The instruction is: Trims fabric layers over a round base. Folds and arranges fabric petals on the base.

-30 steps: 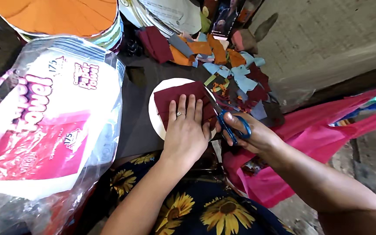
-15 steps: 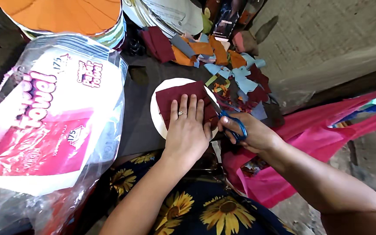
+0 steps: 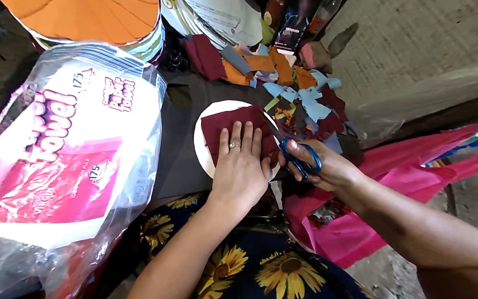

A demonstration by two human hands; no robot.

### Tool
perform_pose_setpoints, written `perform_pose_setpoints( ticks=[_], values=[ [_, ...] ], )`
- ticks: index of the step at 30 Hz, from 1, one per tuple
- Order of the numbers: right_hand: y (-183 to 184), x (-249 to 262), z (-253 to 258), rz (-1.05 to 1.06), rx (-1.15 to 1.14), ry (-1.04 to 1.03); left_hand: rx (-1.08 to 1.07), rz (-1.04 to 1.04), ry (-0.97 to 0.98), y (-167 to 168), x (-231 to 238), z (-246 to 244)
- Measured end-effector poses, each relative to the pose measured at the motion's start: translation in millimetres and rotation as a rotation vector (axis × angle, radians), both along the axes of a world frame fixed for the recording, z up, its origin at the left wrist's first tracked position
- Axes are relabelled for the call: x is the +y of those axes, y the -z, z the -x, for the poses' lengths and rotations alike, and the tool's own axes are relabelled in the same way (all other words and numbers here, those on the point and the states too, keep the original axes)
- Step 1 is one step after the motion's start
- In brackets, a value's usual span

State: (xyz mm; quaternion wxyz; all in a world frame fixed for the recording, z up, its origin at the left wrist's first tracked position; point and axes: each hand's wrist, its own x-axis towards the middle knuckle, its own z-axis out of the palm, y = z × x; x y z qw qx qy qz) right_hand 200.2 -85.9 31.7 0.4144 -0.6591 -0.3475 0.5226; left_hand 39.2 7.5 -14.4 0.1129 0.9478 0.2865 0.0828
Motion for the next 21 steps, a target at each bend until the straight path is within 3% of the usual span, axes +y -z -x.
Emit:
perform_pose_setpoints(
  ticks=[21],
  values=[
    [-2.8,9.4,-11.9,0.022,-0.052,-0.068,-0.023,-0.017,-0.002,2.0,-0.4,0.1]
  ],
)
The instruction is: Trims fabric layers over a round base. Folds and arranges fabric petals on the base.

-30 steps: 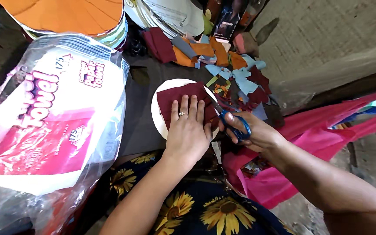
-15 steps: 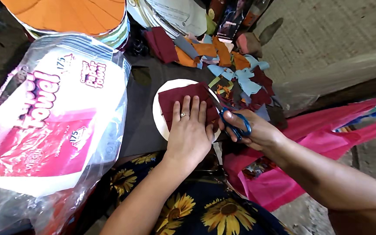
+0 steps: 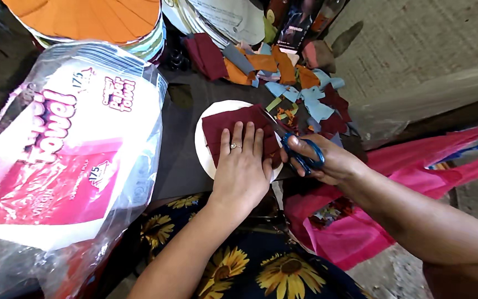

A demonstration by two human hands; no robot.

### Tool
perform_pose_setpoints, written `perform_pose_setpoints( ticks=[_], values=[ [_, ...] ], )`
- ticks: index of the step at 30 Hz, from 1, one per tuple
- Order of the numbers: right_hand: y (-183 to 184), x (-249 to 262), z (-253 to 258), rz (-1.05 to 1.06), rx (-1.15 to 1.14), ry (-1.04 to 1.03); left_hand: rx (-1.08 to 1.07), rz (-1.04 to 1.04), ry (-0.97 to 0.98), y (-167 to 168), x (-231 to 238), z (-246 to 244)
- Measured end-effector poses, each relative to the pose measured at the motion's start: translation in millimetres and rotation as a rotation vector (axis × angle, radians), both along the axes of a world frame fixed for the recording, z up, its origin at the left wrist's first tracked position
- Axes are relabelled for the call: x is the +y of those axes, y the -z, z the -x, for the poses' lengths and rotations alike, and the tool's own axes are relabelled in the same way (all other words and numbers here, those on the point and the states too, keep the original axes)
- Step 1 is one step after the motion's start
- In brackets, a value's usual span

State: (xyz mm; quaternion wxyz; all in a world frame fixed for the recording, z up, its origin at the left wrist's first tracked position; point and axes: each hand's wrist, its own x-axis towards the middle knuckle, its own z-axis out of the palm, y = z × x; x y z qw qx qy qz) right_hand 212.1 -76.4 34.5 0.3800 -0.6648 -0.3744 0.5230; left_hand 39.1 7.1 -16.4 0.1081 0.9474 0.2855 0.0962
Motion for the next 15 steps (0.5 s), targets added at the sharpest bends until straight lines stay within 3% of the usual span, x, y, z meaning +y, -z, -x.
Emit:
perform_pose_setpoints(
  ticks=[15],
  values=[
    [-7.7,10.9,-17.4,0.080,-0.215,-0.089,-0.015,-0.017,-0.006,2.1,-0.6,0.1]
  ],
)
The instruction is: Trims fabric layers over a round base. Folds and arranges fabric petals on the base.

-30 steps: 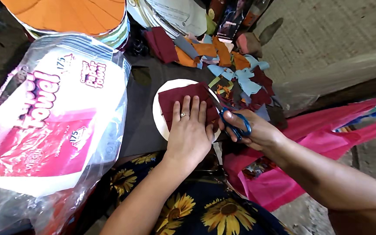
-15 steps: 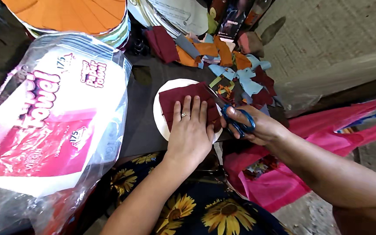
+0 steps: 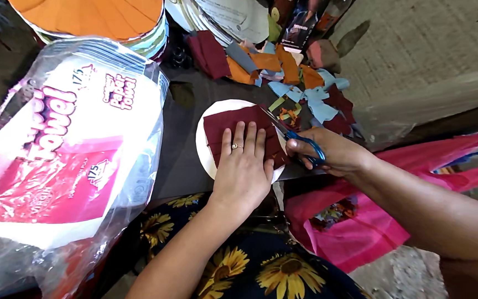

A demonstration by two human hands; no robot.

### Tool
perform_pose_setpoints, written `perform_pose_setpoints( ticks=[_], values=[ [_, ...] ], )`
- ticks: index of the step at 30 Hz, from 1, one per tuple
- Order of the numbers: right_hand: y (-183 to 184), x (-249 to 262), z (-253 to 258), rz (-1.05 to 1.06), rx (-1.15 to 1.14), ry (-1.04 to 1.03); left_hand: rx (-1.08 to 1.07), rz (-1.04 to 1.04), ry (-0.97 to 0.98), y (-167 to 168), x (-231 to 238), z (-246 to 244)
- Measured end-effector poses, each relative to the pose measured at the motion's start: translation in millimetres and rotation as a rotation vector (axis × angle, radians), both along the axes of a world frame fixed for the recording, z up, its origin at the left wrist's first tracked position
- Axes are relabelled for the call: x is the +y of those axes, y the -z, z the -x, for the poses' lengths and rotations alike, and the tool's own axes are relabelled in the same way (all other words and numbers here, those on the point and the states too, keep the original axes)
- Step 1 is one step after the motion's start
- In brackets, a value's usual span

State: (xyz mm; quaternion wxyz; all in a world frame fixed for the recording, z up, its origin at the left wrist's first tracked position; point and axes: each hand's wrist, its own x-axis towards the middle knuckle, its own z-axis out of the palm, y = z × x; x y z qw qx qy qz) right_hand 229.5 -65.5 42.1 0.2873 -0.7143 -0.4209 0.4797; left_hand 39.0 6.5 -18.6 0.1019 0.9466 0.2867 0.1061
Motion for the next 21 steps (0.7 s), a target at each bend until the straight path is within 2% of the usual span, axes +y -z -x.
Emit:
perform_pose_setpoints(
  ticks=[5,8,12,17,21],
  values=[
    [2.2,1.6,-13.7,-0.014,0.073,-0.055,0.012,0.008,0.001,-0.9,-0.2,-0.3],
    [-0.9,3.8,-16.6,0.007,0.018,-0.086,0.008,0.008,0.006,-0.9,0.2,0.0],
    [-7.1,-0.7,-8.7,0.041,-0.169,0.076,0.034,0.008,0.003,-1.9,-0.4,0.4],
    [1.6,-39.2,0.4,-0.024,0.078,0.005,0.024,-0.016,0.001,-1.7,0.4,1.3],
    [9.6,-52.7,-3.4,-0.081,0.078,0.139,0.072,-0.013,0.010,-3.8,0.9,1.8]
  ],
)
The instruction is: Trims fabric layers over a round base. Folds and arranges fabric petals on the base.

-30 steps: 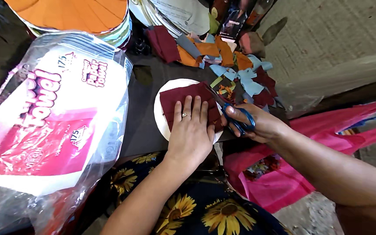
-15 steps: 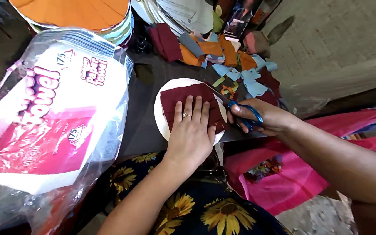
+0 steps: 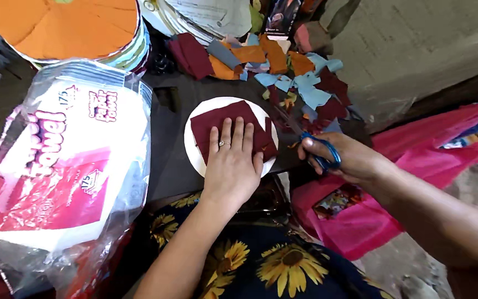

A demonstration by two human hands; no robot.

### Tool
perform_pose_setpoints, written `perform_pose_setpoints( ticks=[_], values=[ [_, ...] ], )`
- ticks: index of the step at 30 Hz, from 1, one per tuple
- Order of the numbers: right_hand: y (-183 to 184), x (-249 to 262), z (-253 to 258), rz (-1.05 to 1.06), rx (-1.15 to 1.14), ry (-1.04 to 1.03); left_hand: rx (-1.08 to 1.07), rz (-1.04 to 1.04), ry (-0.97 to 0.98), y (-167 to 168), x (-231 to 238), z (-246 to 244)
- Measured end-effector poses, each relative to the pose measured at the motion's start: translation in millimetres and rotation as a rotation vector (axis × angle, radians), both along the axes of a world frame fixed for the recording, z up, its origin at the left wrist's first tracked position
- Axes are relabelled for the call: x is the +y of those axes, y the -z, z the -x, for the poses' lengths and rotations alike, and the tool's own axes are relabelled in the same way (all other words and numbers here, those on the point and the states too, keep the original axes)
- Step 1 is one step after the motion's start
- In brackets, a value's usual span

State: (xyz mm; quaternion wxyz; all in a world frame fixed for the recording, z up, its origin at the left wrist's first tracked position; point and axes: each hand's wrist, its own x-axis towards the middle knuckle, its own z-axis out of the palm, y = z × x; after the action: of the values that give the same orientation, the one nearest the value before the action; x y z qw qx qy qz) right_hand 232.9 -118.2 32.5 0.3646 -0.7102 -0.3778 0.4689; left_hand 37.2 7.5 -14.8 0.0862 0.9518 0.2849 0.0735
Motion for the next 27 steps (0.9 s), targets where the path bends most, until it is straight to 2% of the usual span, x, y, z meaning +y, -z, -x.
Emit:
perform_pose_setpoints(
  ticks=[4,8,12,15,17,19,22,27],
  values=[
    [3.2,-17.9,4.6,0.030,0.081,-0.073,0.011,-0.002,-0.010,-0.6,0.7,-0.7],
    [9.8,-29.0,5.7,0.041,-0.010,0.010,0.034,-0.015,-0.009,0.0,0.8,-0.9],
    [15.3,-46.8,7.8,0.068,0.058,-0.107,0.055,-0.005,-0.012,-1.7,1.7,-1.3],
    [21.2,-54.8,5.5,0.036,0.087,0.043,0.067,0.003,-0.018,-2.2,1.5,-1.1],
    [19.3,-58.5,4.2,0.011,0.076,0.057,0.057,0.004,-0.023,-2.1,1.0,-0.9],
    [12.7,-58.3,3.3,-0.011,-0.030,0.004,0.031,0.005,-0.029,-2.5,0.9,-0.8],
    [-4.5,-48.9,-0.6,-0.035,-0.365,-0.041,-0.031,0.042,-0.041,-5.9,1.5,-0.5],
    [-14.6,-9.7,-3.2,-0.005,-0.767,0.116,-0.141,0.172,-0.048,-14.8,1.0,5.3]
  ],
)
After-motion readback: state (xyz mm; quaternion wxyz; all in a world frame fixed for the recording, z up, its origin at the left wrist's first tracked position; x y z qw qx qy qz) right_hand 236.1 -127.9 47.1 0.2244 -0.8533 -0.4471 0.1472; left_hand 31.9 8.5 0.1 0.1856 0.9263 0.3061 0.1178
